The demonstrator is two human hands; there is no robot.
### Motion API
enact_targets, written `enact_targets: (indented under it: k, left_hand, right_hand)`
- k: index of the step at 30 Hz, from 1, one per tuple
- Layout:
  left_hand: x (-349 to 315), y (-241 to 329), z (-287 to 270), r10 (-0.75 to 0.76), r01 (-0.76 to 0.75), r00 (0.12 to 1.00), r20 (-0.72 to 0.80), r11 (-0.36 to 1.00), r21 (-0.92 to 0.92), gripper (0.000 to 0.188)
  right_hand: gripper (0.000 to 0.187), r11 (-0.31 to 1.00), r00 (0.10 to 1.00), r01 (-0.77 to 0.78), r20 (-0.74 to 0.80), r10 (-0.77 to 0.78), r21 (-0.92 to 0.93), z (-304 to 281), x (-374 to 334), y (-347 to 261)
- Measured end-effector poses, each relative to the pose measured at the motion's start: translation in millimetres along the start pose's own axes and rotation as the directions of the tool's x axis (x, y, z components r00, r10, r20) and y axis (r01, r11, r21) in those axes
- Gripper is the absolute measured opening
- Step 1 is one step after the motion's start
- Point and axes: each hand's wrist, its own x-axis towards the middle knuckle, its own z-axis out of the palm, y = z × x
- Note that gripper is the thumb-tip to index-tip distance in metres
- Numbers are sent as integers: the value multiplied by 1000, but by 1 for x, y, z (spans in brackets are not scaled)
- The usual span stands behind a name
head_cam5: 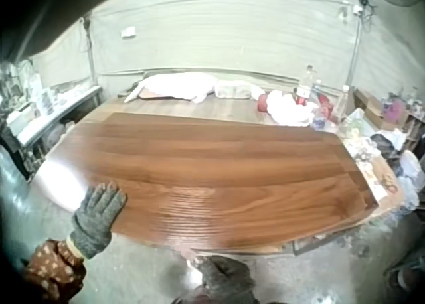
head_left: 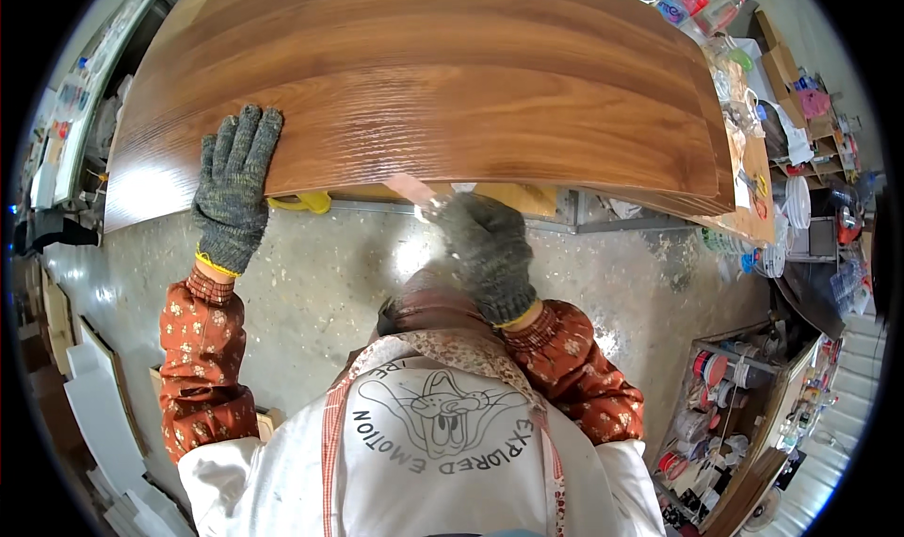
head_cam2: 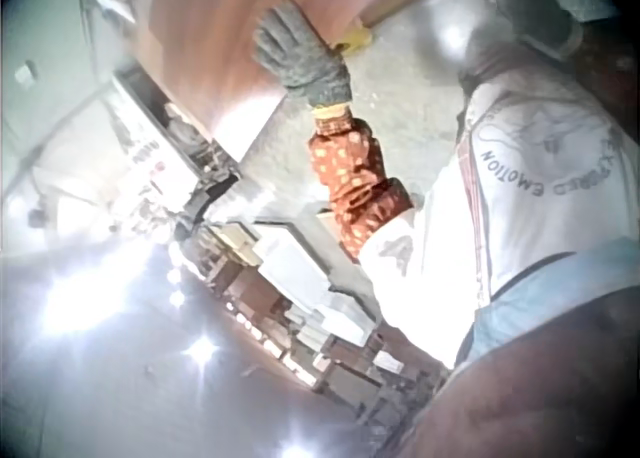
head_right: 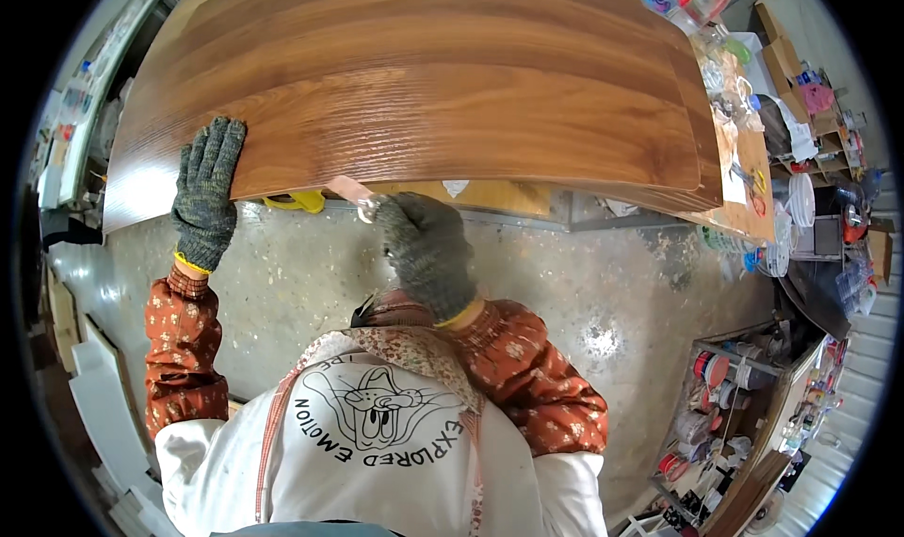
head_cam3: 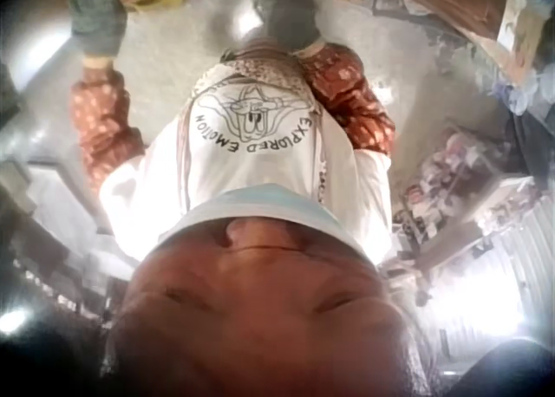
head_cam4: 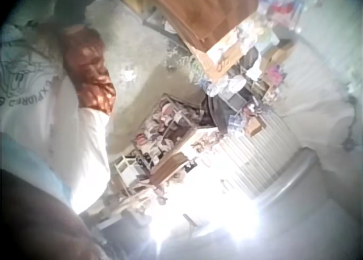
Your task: The person wipes down wooden panels with a cloth and a liquid from a bottle, then uses a sanding block on the edges and surfaces of several panels.
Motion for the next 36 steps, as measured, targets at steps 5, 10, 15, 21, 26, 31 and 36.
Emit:
enact_targets:
  k: [5, 10, 15, 21, 26, 31, 36]
  left_hand:
    - [-5, -3, 3, -16, 16, 1000, 6, 1000, -15, 60]
    - [-1, 0, 1, 4, -4, 1000, -17, 1000, -30, 61]
    - [-2, 3, 1, 5, -5, 1000, 11, 999, -39, 67]
    - [-2, 3, -2, -13, 13, 999, 32, 1000, -1, 67]
    - [-3, -5, -5, 3, -3, 1000, 15, 999, -34, 69]
    - [3, -6, -3, 23, -19, 998, 63, 997, -71, 71]
    - [-8, -13, 7, 68, -66, 997, 43, 997, -38, 65]
  right_hand:
    - [24, 999, 1000, 7, 17, -7, -39, -6, 0, -13]
    - [20, 955, 962, -274, 51, 270, 110, -15, -4, -24]
    - [13, 884, 926, 377, 74, -371, -279, -23, 0, -1]
    - [11, 703, 867, 475, 144, -477, -530, -41, -5, -8]
    - [23, 977, 978, -207, 17, 207, 41, -25, -5, -30]
    - [20, 955, 932, -278, -214, 294, 102, -88, -15, -20]
    - [22, 434, 739, 291, -89, -668, -853, -147, -13, -8]
